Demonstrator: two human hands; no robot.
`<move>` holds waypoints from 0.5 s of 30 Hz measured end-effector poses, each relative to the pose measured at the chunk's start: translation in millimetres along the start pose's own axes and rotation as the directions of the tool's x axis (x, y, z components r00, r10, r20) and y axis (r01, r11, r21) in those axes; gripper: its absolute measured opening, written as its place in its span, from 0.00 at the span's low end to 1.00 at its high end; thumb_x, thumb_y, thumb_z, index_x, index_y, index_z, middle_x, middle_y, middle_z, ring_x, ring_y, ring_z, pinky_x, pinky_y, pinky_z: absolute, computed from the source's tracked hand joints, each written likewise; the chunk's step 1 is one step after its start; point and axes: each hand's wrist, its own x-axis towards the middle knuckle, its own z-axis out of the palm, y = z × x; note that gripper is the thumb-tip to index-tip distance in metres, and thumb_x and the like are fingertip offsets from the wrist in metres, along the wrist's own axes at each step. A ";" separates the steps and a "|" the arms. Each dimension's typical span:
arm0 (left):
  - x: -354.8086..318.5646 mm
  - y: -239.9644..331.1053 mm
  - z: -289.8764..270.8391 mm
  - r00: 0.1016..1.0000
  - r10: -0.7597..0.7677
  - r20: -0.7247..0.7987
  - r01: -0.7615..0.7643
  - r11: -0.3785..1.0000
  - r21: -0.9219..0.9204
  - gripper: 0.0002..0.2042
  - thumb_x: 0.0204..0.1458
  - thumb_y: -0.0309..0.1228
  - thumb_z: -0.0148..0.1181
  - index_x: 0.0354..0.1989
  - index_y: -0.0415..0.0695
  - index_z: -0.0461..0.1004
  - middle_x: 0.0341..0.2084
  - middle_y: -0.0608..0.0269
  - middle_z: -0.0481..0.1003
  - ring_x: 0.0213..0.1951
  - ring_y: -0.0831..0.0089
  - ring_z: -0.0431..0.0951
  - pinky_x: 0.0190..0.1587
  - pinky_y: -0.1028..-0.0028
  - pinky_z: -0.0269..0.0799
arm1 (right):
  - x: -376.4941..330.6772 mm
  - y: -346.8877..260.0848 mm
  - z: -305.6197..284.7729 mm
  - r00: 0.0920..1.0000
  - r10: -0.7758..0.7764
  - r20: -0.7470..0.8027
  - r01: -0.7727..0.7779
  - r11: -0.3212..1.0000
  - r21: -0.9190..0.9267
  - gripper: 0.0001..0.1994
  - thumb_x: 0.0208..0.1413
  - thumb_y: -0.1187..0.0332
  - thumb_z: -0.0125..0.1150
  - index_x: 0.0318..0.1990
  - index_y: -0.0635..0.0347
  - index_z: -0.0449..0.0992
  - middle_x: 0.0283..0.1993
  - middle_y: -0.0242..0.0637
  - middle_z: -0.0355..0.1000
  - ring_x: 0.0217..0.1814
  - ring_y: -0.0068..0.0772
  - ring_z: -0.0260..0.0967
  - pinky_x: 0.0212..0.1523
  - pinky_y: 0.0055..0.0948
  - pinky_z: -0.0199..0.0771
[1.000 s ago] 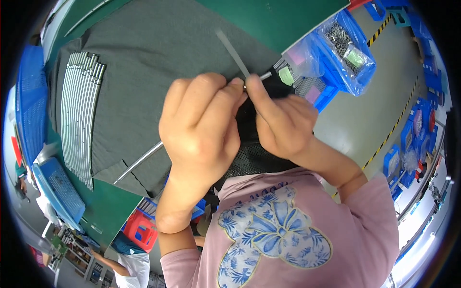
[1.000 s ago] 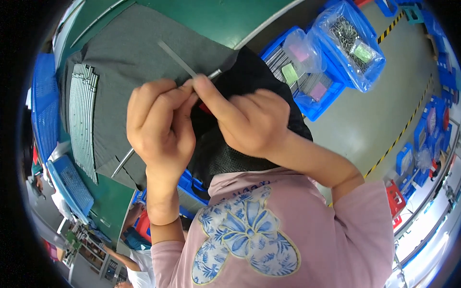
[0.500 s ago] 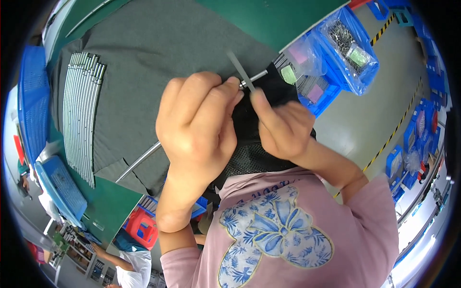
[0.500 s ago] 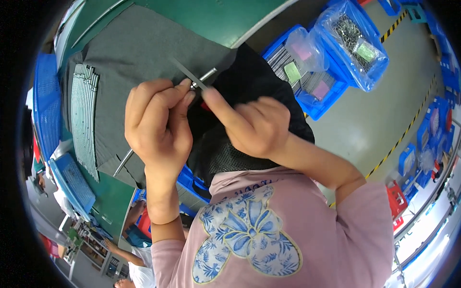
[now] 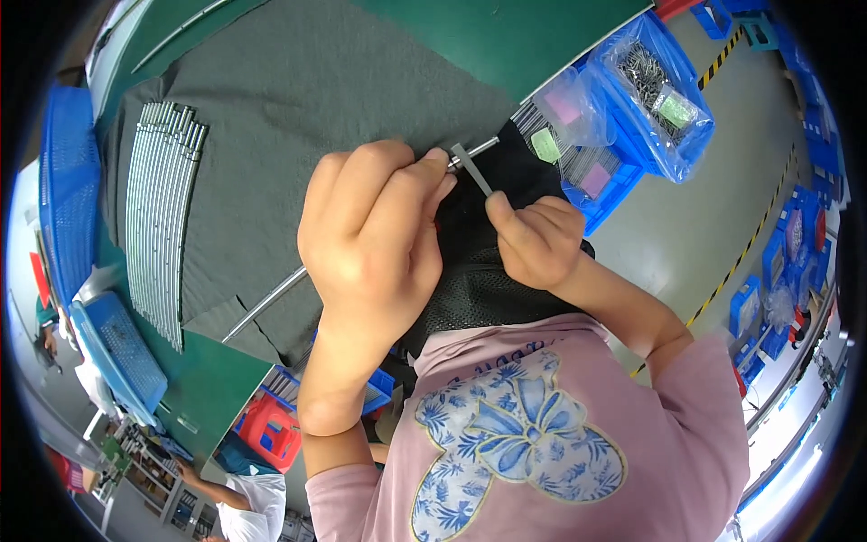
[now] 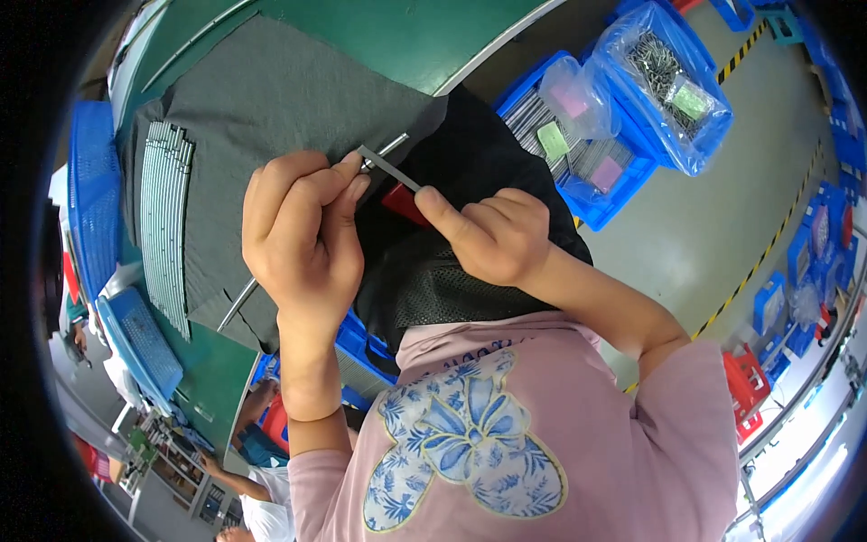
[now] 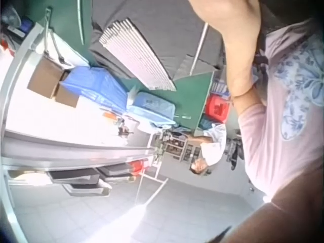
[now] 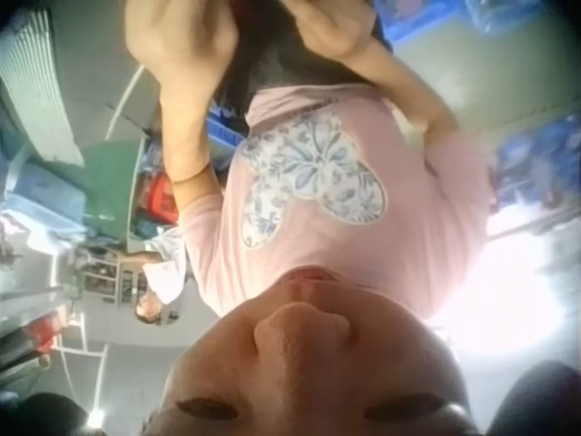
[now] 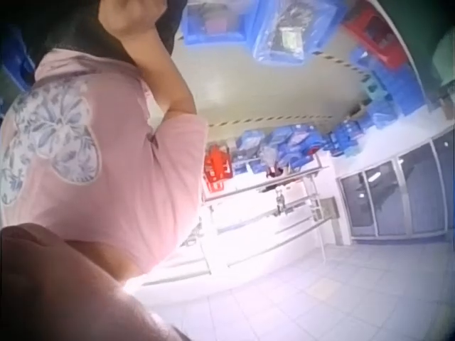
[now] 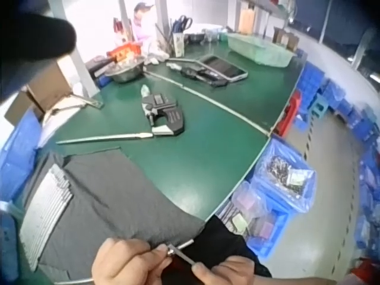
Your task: Deburring the ends of metal rods using a handheld file and then verifying the dimensions with a digital micrometer at a workbench.
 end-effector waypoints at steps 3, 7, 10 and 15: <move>-1.4 -0.4 -1.1 1.000 -0.008 0.000 0.008 1.000 0.010 0.09 0.31 0.19 0.62 0.26 0.39 0.73 0.22 0.62 0.68 0.22 0.67 0.66 0.23 0.73 0.62 | -8.0 3.8 -11.3 0.996 -0.041 0.073 0.035 0.996 0.082 0.21 0.35 0.79 0.57 0.44 0.62 0.74 0.11 0.22 0.53 0.10 0.20 0.49 0.13 0.19 0.48; -5.0 2.5 -1.1 0.994 -0.106 -0.030 0.105 0.994 -0.021 0.09 0.32 0.20 0.62 0.26 0.40 0.74 0.22 0.62 0.68 0.23 0.68 0.66 0.24 0.73 0.62 | -11.5 5.2 -35.9 0.985 -0.101 0.143 0.073 0.980 0.185 0.24 0.34 0.84 0.56 0.46 0.74 0.68 0.19 0.35 0.65 0.14 0.32 0.60 0.17 0.26 0.59; -4.7 0.9 -1.7 0.998 -0.050 -0.024 0.051 0.998 0.024 0.09 0.33 0.20 0.63 0.26 0.41 0.74 0.22 0.63 0.68 0.23 0.68 0.66 0.24 0.73 0.62 | 2.6 2.5 -39.3 0.983 -0.027 0.182 -0.006 0.984 0.178 0.23 0.37 0.82 0.55 0.46 0.77 0.67 0.23 0.40 0.69 0.14 0.31 0.60 0.18 0.26 0.59; -2.4 -0.8 -1.1 0.999 -0.034 -0.025 0.035 0.999 0.021 0.08 0.32 0.20 0.63 0.25 0.41 0.74 0.21 0.63 0.68 0.23 0.68 0.66 0.24 0.73 0.62 | 21.0 -9.5 -43.6 0.972 0.069 0.226 -0.111 0.977 0.182 0.22 0.40 0.79 0.54 0.47 0.79 0.66 0.34 0.50 0.72 0.14 0.28 0.59 0.17 0.26 0.58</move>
